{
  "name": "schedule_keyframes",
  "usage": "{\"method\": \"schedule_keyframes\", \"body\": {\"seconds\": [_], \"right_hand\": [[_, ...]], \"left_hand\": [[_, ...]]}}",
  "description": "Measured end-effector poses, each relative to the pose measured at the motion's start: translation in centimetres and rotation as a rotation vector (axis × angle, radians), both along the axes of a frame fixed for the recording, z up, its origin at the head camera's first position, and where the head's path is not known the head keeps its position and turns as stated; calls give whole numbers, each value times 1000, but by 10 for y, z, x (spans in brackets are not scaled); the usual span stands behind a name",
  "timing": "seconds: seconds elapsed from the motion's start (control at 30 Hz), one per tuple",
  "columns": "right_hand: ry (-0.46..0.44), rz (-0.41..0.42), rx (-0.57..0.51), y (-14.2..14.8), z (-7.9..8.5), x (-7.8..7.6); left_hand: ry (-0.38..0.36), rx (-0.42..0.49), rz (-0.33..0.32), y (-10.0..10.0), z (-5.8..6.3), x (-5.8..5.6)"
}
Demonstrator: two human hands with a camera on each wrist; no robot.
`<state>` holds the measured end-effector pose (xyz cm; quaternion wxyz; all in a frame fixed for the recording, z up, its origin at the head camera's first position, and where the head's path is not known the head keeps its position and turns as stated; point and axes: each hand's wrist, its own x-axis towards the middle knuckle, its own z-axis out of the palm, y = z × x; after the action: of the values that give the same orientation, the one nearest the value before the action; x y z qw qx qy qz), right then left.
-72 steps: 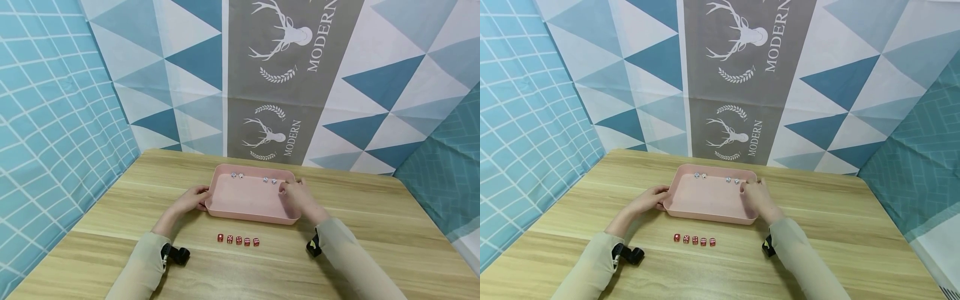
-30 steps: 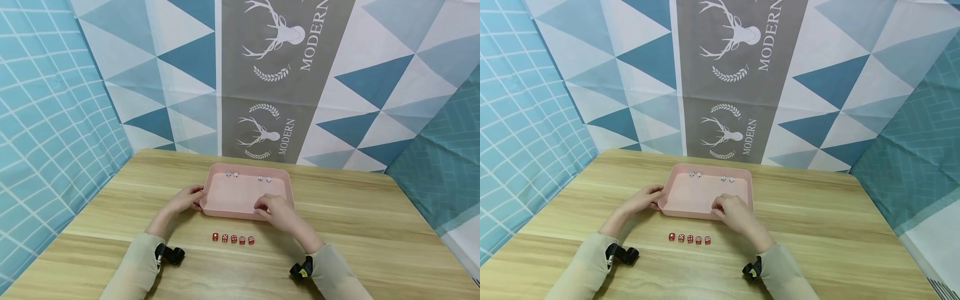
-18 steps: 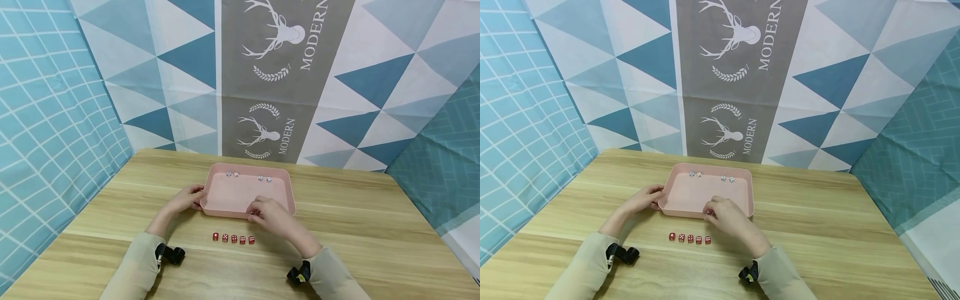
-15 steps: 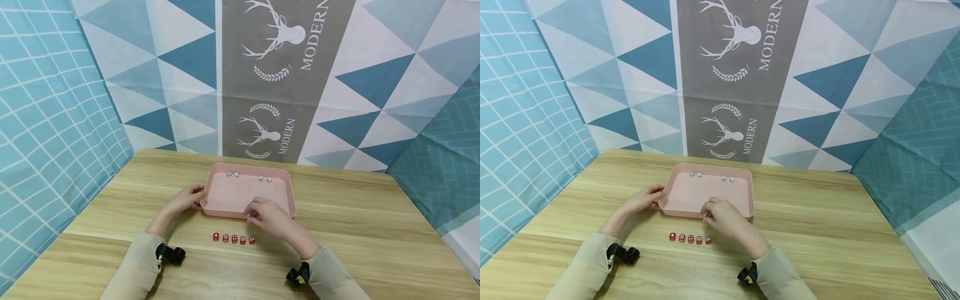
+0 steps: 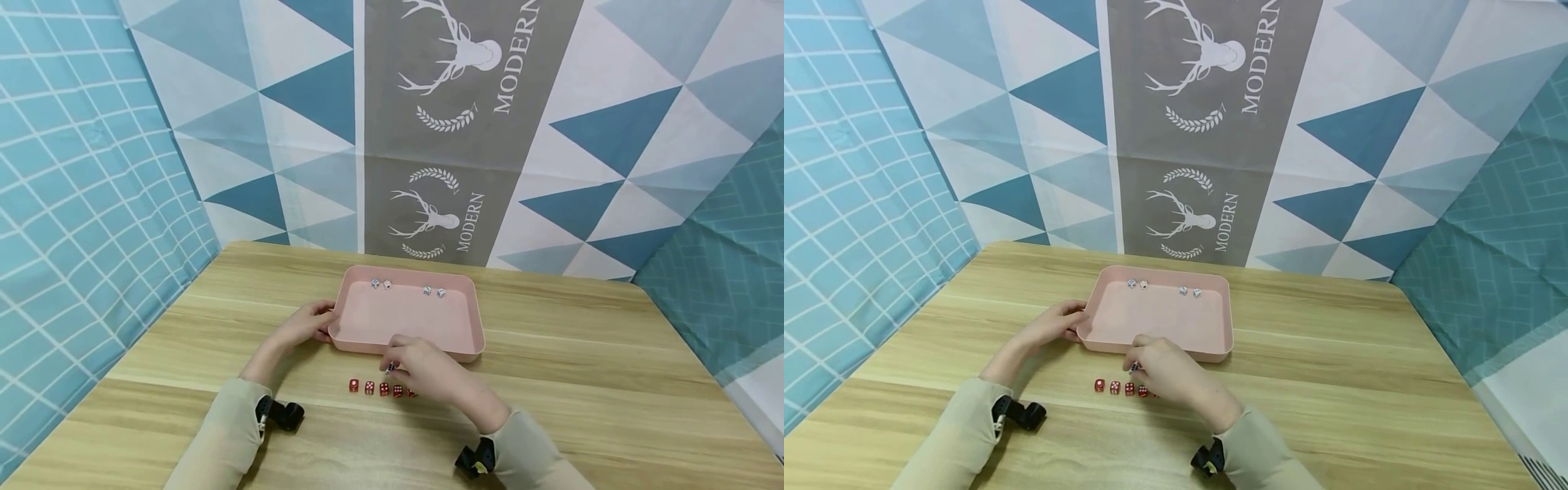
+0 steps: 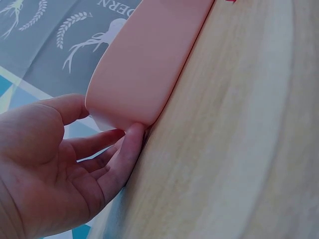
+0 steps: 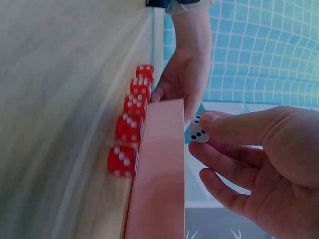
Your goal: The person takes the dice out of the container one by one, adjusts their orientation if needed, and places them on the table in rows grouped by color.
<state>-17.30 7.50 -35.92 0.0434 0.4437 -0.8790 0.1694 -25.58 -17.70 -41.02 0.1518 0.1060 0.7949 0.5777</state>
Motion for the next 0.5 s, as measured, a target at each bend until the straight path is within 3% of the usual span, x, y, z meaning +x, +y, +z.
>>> {"method": "schedule_keyframes", "body": {"seconds": [0.5], "right_hand": [[-24,93,2,-29,-5,12]], "left_hand": [[0,-14,19,0,1,0]]}}
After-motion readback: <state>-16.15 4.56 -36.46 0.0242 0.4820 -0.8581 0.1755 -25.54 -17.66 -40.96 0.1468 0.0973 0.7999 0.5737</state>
